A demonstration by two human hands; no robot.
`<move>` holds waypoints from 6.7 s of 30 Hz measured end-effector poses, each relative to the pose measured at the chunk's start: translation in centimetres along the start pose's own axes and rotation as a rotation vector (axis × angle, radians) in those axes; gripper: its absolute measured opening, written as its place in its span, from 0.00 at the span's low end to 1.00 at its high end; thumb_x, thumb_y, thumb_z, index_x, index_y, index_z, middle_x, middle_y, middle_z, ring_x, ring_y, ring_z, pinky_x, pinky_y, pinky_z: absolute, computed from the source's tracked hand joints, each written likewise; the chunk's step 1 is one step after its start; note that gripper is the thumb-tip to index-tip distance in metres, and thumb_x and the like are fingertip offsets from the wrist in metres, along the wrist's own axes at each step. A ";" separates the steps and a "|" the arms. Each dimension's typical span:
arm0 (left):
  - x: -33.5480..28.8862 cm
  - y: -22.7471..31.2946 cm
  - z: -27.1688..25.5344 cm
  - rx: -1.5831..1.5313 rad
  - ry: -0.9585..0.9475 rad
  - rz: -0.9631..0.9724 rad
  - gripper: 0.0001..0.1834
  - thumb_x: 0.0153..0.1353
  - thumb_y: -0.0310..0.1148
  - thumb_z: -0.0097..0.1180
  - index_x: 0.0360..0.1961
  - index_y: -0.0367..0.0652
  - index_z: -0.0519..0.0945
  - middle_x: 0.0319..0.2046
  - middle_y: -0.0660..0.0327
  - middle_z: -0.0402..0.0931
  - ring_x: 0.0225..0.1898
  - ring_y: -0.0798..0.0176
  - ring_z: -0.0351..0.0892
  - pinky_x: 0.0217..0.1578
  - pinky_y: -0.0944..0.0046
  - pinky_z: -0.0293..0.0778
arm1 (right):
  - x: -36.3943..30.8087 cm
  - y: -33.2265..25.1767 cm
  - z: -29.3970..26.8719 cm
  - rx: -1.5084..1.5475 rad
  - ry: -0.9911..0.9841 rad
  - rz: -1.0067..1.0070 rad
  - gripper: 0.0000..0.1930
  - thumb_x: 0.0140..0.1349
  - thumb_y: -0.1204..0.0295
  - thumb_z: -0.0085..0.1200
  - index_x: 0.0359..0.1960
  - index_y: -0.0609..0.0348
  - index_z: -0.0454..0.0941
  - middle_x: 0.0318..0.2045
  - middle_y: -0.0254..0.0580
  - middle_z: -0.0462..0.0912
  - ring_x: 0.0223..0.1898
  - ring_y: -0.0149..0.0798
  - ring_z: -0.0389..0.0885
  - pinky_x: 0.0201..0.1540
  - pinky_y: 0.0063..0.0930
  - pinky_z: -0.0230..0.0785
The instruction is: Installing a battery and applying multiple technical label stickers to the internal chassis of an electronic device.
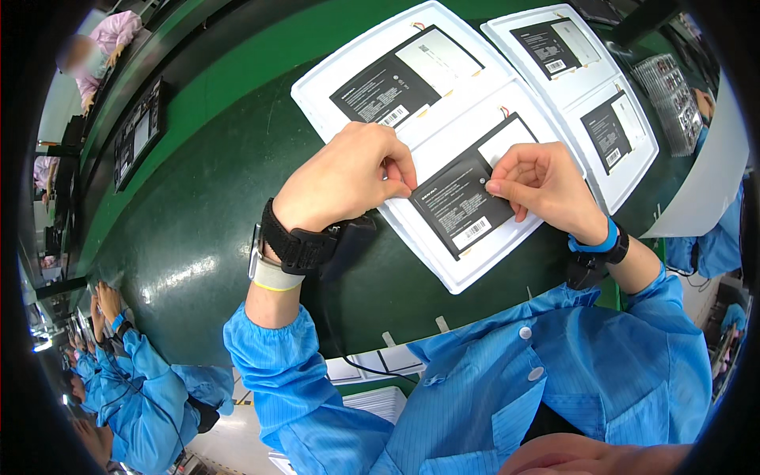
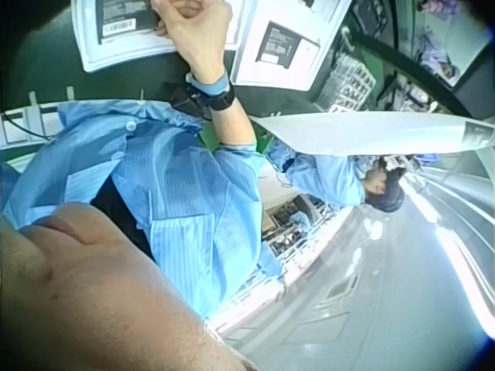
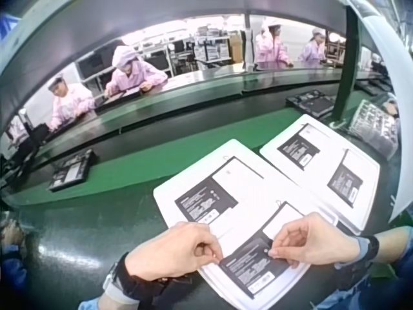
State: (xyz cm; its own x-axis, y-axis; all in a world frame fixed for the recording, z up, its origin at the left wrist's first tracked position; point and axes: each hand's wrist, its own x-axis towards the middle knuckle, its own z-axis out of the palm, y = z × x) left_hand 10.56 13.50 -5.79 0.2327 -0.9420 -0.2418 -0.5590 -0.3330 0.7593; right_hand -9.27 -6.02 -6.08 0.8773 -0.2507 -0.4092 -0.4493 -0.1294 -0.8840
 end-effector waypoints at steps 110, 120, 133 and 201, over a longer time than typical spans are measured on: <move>4.5 6.4 0.2 0.355 0.358 -0.039 0.08 0.57 0.31 0.67 0.35 0.38 0.85 0.27 0.58 0.83 0.24 0.62 0.78 0.28 0.64 0.74 | -1.4 4.1 -0.4 -0.946 0.064 -0.972 0.46 0.61 0.45 0.58 0.65 0.79 0.64 0.68 0.69 0.64 0.71 0.58 0.61 0.68 0.45 0.57; 10.4 -2.3 2.9 0.649 0.520 -0.015 0.40 0.68 0.46 0.58 0.74 0.38 0.59 0.74 0.39 0.51 0.76 0.39 0.48 0.72 0.42 0.45 | 2.1 0.5 -19.9 -0.891 0.310 -0.445 0.28 0.63 0.58 0.60 0.57 0.67 0.72 0.50 0.57 0.79 0.50 0.58 0.79 0.52 0.48 0.69; 5.6 2.5 2.5 0.564 0.333 0.112 0.39 0.62 0.36 0.64 0.71 0.36 0.62 0.72 0.34 0.54 0.73 0.34 0.56 0.71 0.45 0.55 | -6.0 7.4 -25.7 -0.918 0.570 -0.184 0.19 0.54 0.71 0.67 0.40 0.62 0.69 0.42 0.54 0.78 0.45 0.59 0.79 0.47 0.51 0.72; 25.5 14.5 8.9 -0.463 0.496 0.303 0.56 0.49 0.31 0.75 0.74 0.35 0.52 0.63 0.49 0.69 0.61 0.57 0.72 0.64 0.58 0.66 | 3.1 3.6 -23.7 0.453 0.221 -0.643 0.07 0.64 0.80 0.60 0.41 0.71 0.83 0.33 0.44 0.86 0.32 0.30 0.85 0.39 0.23 0.79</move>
State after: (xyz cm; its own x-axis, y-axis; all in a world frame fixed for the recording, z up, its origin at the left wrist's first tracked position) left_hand 1.29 -15.72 -6.28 0.5151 -0.8237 0.2370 -0.2889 0.0935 0.9528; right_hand -12.22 -29.99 -5.20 0.8657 -0.4489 0.2216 0.2842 0.0763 -0.9557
